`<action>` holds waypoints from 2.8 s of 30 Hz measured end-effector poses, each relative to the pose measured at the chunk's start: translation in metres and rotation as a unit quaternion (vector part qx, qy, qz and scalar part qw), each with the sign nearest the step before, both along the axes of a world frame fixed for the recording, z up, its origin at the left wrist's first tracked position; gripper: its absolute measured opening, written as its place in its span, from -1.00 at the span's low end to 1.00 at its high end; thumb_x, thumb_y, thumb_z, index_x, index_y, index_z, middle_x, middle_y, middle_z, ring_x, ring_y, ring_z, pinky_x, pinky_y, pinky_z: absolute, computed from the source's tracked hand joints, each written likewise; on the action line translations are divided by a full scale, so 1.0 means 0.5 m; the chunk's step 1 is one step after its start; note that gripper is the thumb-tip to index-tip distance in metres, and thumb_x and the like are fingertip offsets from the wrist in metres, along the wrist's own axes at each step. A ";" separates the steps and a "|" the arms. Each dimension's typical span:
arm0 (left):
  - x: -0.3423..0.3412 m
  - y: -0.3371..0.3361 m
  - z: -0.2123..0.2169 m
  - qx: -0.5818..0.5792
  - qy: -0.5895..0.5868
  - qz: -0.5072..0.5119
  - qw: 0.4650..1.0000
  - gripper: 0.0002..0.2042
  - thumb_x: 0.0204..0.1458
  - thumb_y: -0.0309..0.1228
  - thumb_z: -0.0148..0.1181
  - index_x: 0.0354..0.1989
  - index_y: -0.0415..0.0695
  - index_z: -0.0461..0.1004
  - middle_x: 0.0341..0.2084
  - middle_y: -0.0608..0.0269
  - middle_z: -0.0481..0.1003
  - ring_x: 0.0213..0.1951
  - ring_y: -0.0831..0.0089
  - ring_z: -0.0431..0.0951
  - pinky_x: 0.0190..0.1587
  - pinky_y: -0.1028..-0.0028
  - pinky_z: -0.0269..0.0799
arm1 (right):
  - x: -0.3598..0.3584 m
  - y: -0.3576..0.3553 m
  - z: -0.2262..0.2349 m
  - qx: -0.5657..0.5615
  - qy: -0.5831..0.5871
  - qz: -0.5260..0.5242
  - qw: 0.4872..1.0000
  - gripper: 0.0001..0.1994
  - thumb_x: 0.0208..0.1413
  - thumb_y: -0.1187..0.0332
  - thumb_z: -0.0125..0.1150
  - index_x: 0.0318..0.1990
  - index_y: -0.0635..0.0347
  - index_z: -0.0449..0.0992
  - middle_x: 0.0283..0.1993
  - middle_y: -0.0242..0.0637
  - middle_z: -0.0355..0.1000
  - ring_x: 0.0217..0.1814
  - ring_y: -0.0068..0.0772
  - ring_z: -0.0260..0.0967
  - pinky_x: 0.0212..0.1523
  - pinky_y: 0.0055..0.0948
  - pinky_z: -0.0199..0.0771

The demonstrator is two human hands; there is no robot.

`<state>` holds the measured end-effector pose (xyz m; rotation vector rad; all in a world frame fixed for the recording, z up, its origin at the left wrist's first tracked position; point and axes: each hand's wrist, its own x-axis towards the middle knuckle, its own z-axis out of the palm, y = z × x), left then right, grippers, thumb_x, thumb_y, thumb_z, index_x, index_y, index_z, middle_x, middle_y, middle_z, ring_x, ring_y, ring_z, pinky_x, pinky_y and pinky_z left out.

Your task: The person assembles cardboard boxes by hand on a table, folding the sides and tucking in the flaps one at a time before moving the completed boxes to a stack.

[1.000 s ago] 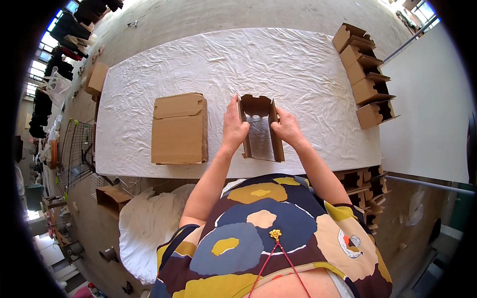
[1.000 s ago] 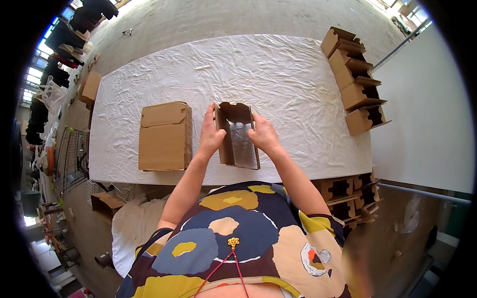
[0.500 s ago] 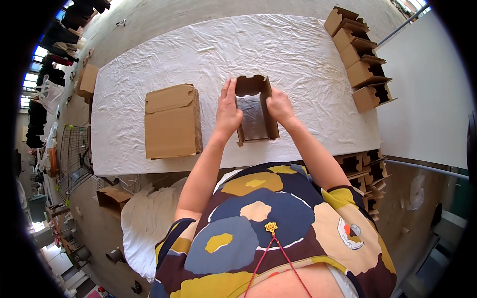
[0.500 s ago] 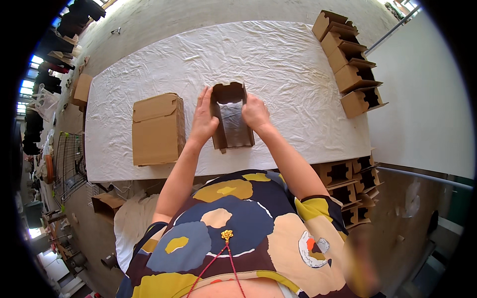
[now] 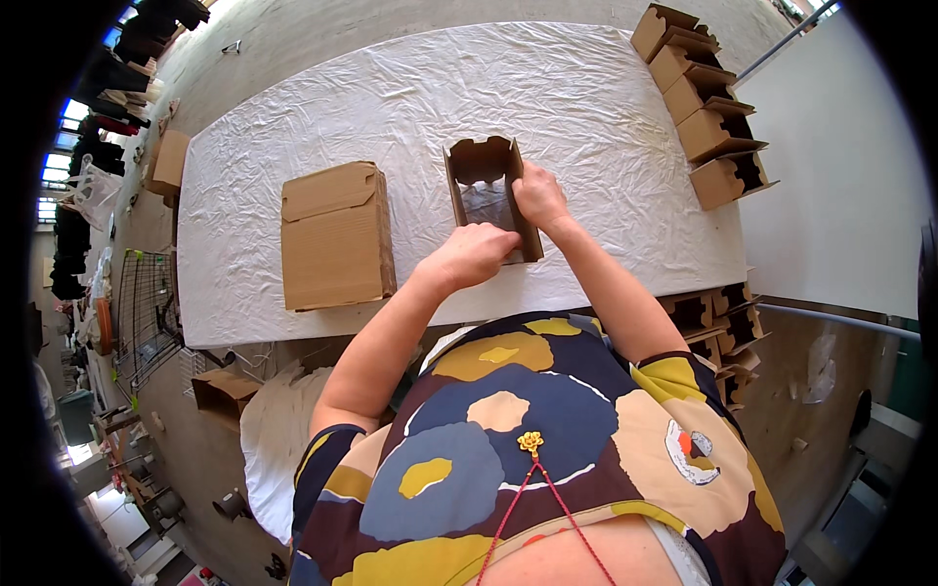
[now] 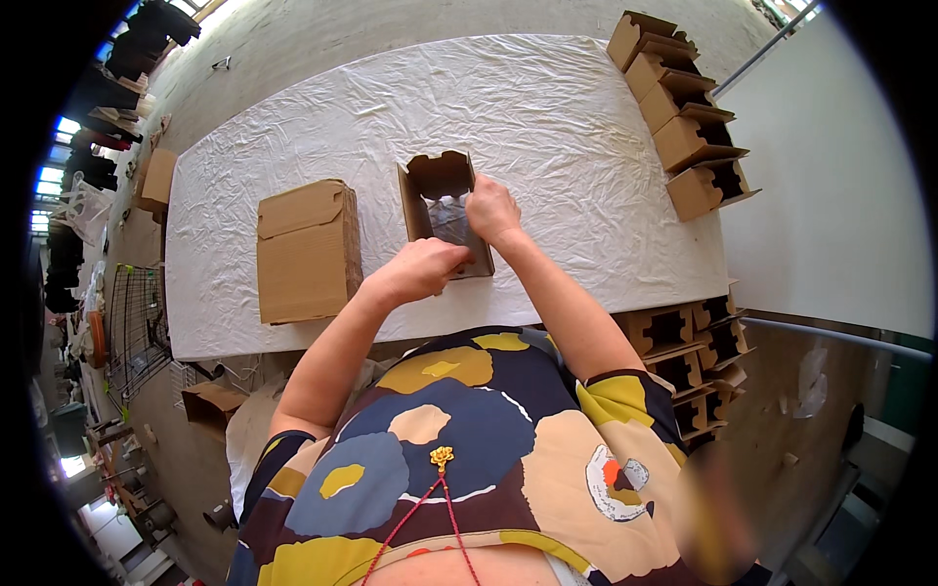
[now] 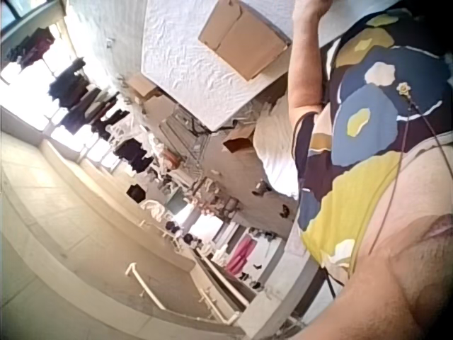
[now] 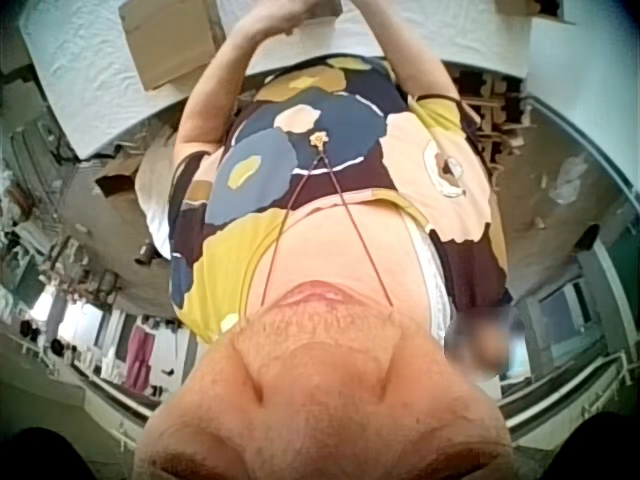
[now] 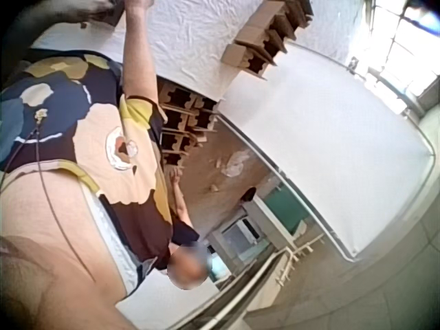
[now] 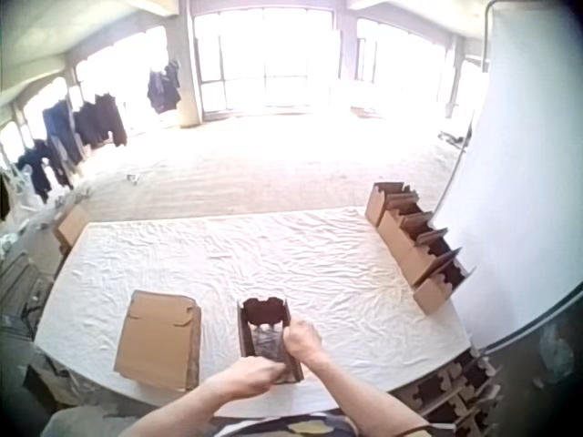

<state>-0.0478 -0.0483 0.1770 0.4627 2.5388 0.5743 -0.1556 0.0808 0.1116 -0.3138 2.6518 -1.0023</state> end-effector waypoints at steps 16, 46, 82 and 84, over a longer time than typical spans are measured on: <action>-0.054 0.018 -0.063 0.010 -0.120 0.037 0.992 -0.75 0.10 -0.50 0.02 -0.08 -0.11 0.54 -0.17 -0.03 0.59 -0.11 0.00 0.60 -0.08 0.16 0.52 | 0.006 -0.003 0.003 0.012 -0.003 -0.004 1.000 -0.71 0.11 0.32 -0.01 -0.04 0.13 0.50 -0.08 0.14 0.53 0.02 0.31 0.45 0.04 0.15 0.43; 0.061 0.061 -0.097 -0.100 0.271 0.046 0.956 -0.88 -0.09 -0.39 0.23 -0.34 -0.04 0.53 -0.21 0.32 0.45 -0.08 0.33 0.46 -0.06 0.29 0.40 | 0.015 0.038 -0.037 -0.165 0.080 -0.038 0.982 -0.22 -0.04 0.49 0.04 0.45 0.19 0.03 0.37 0.09 0.14 0.39 0.12 0.14 0.36 -0.11 0.19; 0.078 -0.077 -0.074 0.223 0.161 0.256 0.927 -0.82 0.20 -0.34 0.20 -0.14 -0.19 0.56 -0.37 0.14 0.60 -0.31 0.25 0.61 -0.25 0.40 0.49 | 0.008 0.135 0.000 -0.080 0.048 0.008 0.996 -0.63 -0.07 0.34 0.15 -0.06 0.18 0.62 -0.20 -0.11 0.51 -0.11 -0.05 0.47 -0.02 -0.19 0.46; 0.070 -0.082 -0.080 0.246 0.156 0.255 0.922 -0.80 0.23 -0.32 0.16 -0.14 -0.19 0.56 -0.39 0.12 0.59 -0.32 0.22 0.60 -0.24 0.38 0.48 | 0.003 0.133 -0.008 -0.073 0.053 0.011 0.996 -0.64 -0.07 0.36 0.14 -0.08 0.19 0.62 -0.22 -0.10 0.49 -0.11 -0.06 0.46 -0.02 -0.19 0.46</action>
